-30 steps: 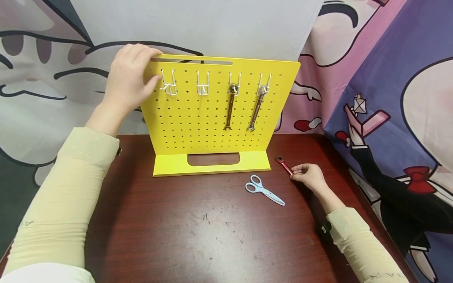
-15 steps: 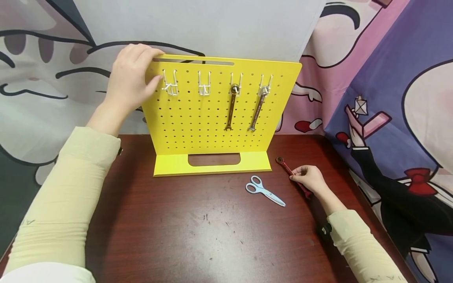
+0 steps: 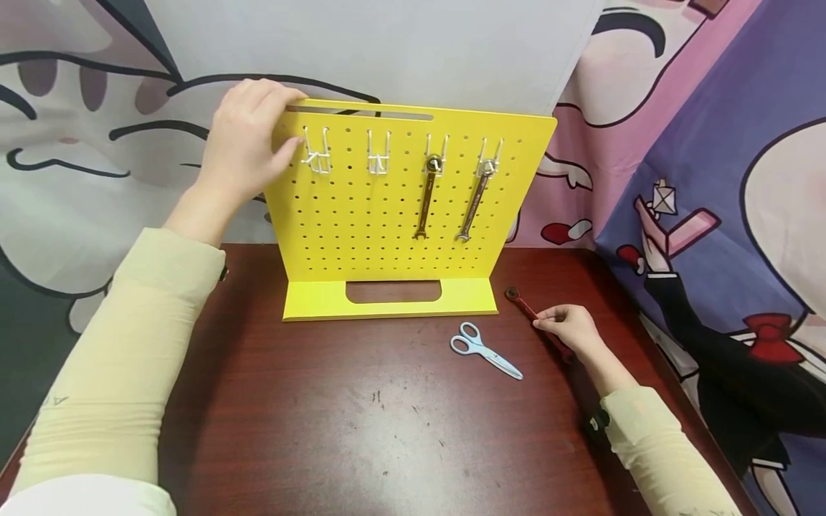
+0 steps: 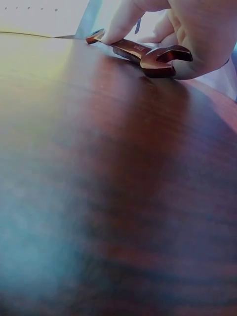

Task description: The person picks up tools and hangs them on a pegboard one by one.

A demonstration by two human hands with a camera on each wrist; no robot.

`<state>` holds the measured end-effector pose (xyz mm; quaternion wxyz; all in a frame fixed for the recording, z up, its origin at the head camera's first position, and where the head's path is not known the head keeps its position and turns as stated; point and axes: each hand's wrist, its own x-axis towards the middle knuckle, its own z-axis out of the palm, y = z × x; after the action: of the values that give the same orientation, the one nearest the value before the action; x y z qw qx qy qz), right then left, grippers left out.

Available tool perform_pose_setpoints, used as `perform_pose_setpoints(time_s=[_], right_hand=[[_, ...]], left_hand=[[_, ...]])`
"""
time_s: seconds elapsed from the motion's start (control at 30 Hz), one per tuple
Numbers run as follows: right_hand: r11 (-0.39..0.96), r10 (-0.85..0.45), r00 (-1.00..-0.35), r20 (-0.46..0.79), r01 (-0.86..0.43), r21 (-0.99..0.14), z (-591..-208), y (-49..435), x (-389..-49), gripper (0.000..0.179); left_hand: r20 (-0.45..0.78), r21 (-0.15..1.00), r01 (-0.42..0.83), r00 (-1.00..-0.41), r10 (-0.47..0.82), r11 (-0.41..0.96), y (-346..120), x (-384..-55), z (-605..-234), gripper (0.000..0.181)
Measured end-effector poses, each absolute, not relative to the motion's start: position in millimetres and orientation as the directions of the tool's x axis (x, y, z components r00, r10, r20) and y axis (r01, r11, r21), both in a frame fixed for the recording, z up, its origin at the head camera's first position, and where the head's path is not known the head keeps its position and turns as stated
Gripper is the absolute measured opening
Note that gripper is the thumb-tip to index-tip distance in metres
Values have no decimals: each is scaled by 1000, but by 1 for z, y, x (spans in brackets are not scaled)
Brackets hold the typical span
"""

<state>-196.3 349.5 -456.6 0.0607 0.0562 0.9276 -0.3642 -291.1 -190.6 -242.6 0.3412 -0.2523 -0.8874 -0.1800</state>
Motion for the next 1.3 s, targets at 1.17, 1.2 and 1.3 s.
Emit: perform_pose_setpoints(time_s=[1.17,1.2,1.3], right_hand=[[542,70,-991,-111,131,-830,-403,308,-195,42],[535,66,-991,-119,136,-834,-402,305,-195,42],[511,56,-988,-143,152,-846,-400,292,-196,43]], left_hand=[[696,132,566,-638,331,814,-190,-293,-245,43],[695,132,565,-639,330,815,-190,-293,-245,43],[691,133,557,-645,326,820,-190,-292,-244,43]])
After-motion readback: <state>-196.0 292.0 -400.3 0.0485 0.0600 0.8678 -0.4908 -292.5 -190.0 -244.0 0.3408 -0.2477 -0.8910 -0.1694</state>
